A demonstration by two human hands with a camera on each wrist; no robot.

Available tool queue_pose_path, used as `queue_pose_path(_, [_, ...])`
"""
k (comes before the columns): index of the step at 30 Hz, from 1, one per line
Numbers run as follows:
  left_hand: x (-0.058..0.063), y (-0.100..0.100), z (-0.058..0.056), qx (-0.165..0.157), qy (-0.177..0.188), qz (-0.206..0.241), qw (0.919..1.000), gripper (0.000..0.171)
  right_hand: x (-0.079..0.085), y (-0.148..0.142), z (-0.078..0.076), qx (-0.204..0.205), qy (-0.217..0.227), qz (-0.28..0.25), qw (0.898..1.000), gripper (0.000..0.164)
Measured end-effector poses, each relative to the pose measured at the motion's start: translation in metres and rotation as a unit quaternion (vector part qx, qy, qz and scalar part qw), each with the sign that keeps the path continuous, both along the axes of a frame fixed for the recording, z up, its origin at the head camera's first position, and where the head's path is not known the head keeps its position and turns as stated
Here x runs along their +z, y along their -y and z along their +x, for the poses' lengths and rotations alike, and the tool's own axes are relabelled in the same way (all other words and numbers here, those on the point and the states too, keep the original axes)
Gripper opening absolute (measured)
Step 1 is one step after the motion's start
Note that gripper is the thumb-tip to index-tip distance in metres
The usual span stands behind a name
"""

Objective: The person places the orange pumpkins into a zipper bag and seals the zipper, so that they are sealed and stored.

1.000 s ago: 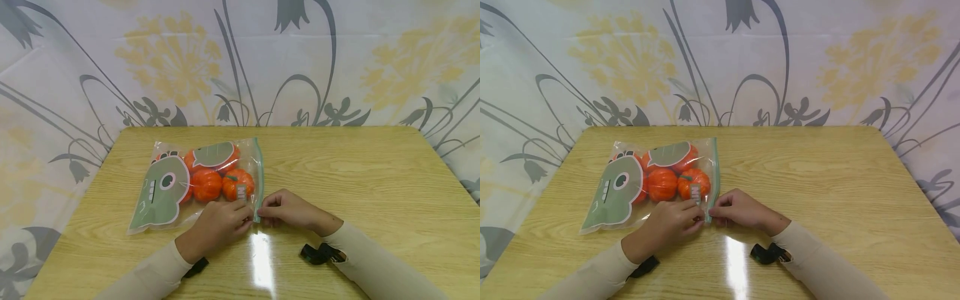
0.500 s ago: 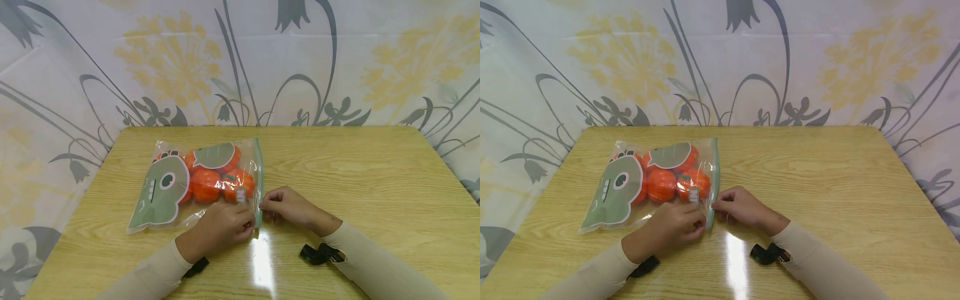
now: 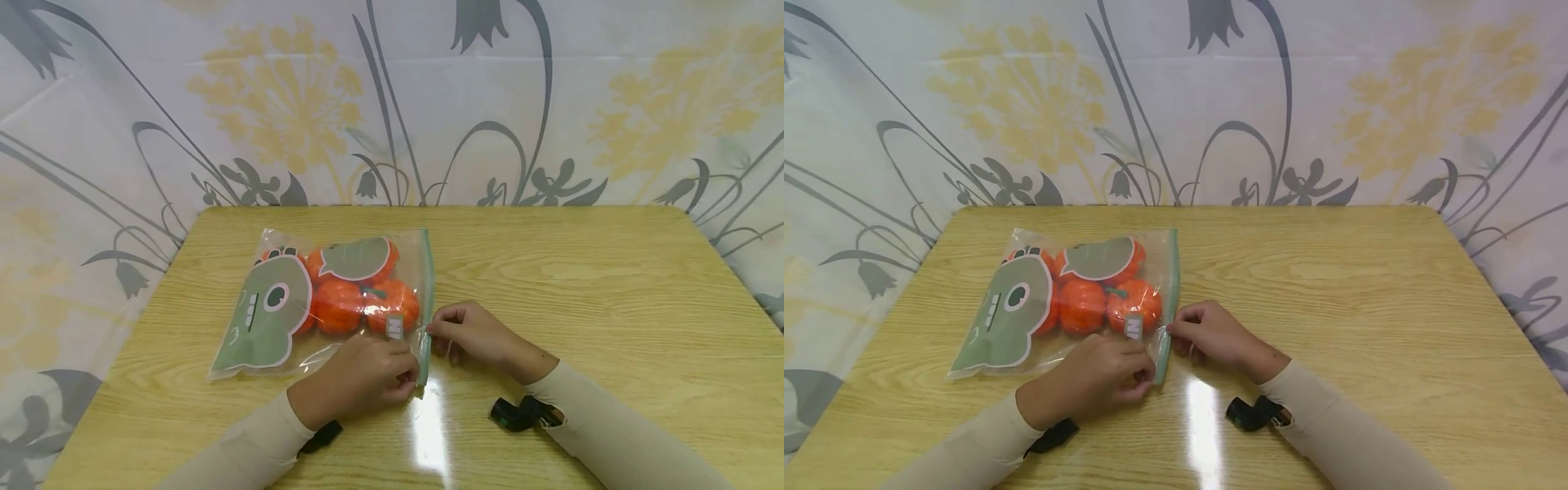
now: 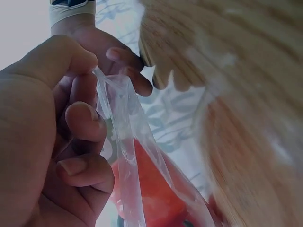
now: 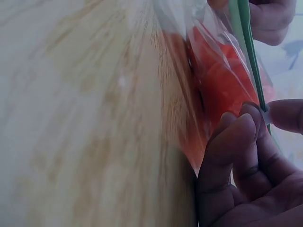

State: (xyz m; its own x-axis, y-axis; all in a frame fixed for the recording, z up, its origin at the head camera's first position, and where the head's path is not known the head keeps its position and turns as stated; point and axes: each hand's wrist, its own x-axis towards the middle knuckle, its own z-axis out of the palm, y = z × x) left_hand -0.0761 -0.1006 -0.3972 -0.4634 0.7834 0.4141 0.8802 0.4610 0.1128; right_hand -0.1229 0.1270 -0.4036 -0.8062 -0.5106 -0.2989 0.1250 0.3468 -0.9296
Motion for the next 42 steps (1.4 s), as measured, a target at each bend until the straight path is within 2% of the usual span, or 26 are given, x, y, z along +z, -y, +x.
queue_pose_path(6, [0.001, 0.0, 0.002, -0.008, 0.018, -0.008, 0.9998, 0.016, -0.001, -0.001, -0.002, -0.004, 0.0, -0.003, 1.0, 0.031])
queue_pose_path(13, [-0.001, -0.002, 0.001, -0.02, 0.008, -0.018, 0.9996, 0.017, 0.0, -0.004, -0.004, -0.015, -0.004, -0.002, 1.0, 0.03])
queue_pose_path(35, [0.002, -0.002, 0.004, -0.017, 0.048, -0.032, 0.9982, 0.018, -0.003, -0.003, -0.008, -0.034, 0.019, -0.011, 0.999, 0.028])
queue_pose_path(42, [0.005, -0.002, 0.004, -0.018, 0.066, -0.04, 0.9969, 0.018, -0.001, -0.004, -0.012, -0.037, 0.007, -0.008, 0.999, 0.028])
